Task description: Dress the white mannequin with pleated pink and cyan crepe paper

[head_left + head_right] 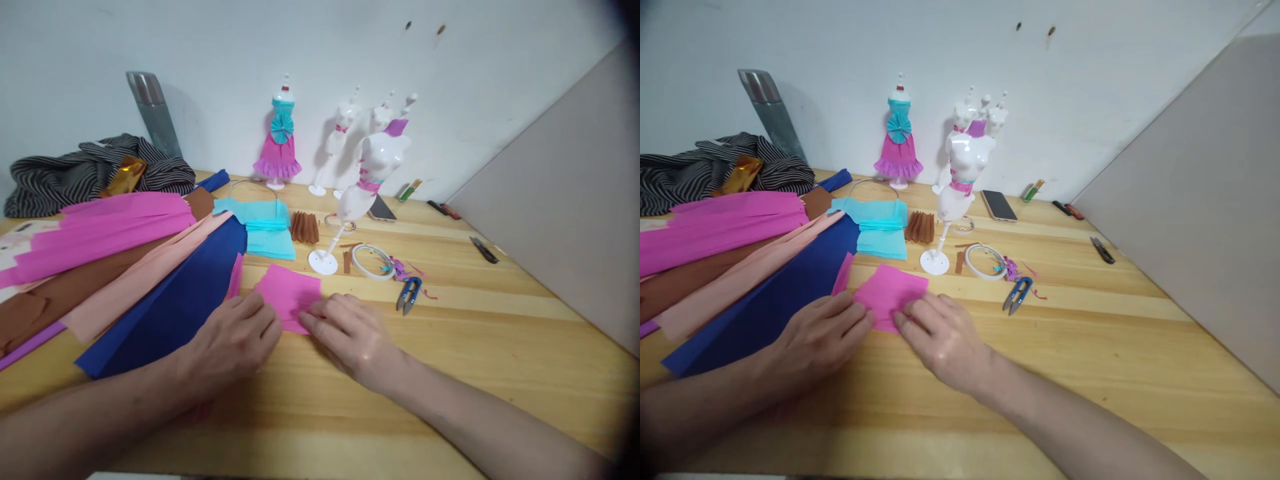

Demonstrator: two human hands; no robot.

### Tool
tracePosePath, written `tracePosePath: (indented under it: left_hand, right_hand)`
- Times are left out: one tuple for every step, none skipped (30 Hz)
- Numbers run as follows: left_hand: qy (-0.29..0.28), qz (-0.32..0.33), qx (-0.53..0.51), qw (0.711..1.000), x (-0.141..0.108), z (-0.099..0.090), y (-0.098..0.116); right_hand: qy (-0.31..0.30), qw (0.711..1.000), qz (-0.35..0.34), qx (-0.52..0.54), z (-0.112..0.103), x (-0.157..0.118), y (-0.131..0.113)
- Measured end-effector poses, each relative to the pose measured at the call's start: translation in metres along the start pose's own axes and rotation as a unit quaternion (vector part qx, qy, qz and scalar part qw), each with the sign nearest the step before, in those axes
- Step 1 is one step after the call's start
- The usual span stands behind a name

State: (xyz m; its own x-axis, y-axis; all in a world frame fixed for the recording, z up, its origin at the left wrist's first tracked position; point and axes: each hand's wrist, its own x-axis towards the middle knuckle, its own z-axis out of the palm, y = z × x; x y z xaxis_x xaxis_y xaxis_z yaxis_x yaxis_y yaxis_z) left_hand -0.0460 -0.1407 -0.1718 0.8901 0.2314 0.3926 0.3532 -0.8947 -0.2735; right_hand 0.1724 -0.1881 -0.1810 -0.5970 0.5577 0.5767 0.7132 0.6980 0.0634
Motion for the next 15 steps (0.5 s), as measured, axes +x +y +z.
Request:
tracePosePath:
  left_hand:
    - [-0.013, -0.002, -0.006, 1.000, 0.000, 0.000, 0.001]
    - [-0.031, -0.012, -0.025, 0.999, -0.001, 0.001, 0.002]
    - [-0.052, -0.028, -0.054, 0.997, -0.001, 0.003, 0.003]
    - [-0.074, -0.051, -0.090, 0.992, -0.002, 0.005, 0.004]
    - [-0.095, -0.076, -0.130, 0.984, -0.003, 0.007, 0.004]
    - [-0.114, -0.103, -0.171, 0.973, -0.004, 0.009, 0.004]
    - [-0.129, -0.129, -0.210, 0.961, -0.004, 0.010, 0.004]
    - [-0.140, -0.151, -0.245, 0.947, -0.005, 0.011, 0.003]
    - [-0.146, -0.167, -0.274, 0.936, -0.005, 0.012, 0.001]
    - [-0.150, -0.181, -0.296, 0.926, -0.005, 0.012, 0.000]
    - [-0.152, -0.192, -0.313, 0.918, -0.005, 0.012, -0.001]
    - [-0.153, -0.200, -0.325, 0.911, -0.005, 0.011, -0.002]
    - [-0.156, -0.206, -0.335, 0.906, -0.004, 0.010, -0.002]
    - [-0.159, -0.212, -0.342, 0.902, -0.004, 0.009, -0.003]
    - [-0.162, -0.215, -0.347, 0.899, -0.003, 0.008, -0.003]
  right_hand:
    - [-0.005, 1.000, -0.003, -0.002, 0.001, 0.000, 0.001]
    - [-0.014, 1.000, -0.004, 0.004, 0.003, 0.000, 0.002]
    - [-0.025, 1.000, -0.003, 0.016, 0.004, 0.000, 0.002]
    - [-0.038, 0.999, -0.001, 0.035, 0.006, -0.001, 0.002]
    - [-0.052, 0.997, 0.005, 0.058, 0.008, -0.002, 0.002]
    - [-0.062, 0.994, 0.013, 0.084, 0.009, -0.002, 0.001]
    - [-0.070, 0.991, 0.027, 0.112, 0.010, -0.003, 0.001]
    - [-0.077, 0.986, 0.047, 0.142, 0.010, -0.003, 0.000]
    - [-0.084, 0.979, 0.071, 0.174, 0.010, -0.003, -0.001]
    - [-0.093, 0.970, 0.096, 0.206, 0.009, -0.003, -0.001]
    - [-0.102, 0.959, 0.120, 0.234, 0.008, -0.003, -0.001]
    - [-0.114, 0.949, 0.141, 0.259, 0.006, -0.002, -0.001]
    - [-0.127, 0.939, 0.156, 0.280, 0.004, 0.000, -0.001]
    - [-0.141, 0.929, 0.166, 0.298, 0.003, 0.001, 0.000]
    - [-0.153, 0.921, 0.171, 0.314, 0.001, 0.002, 0.001]
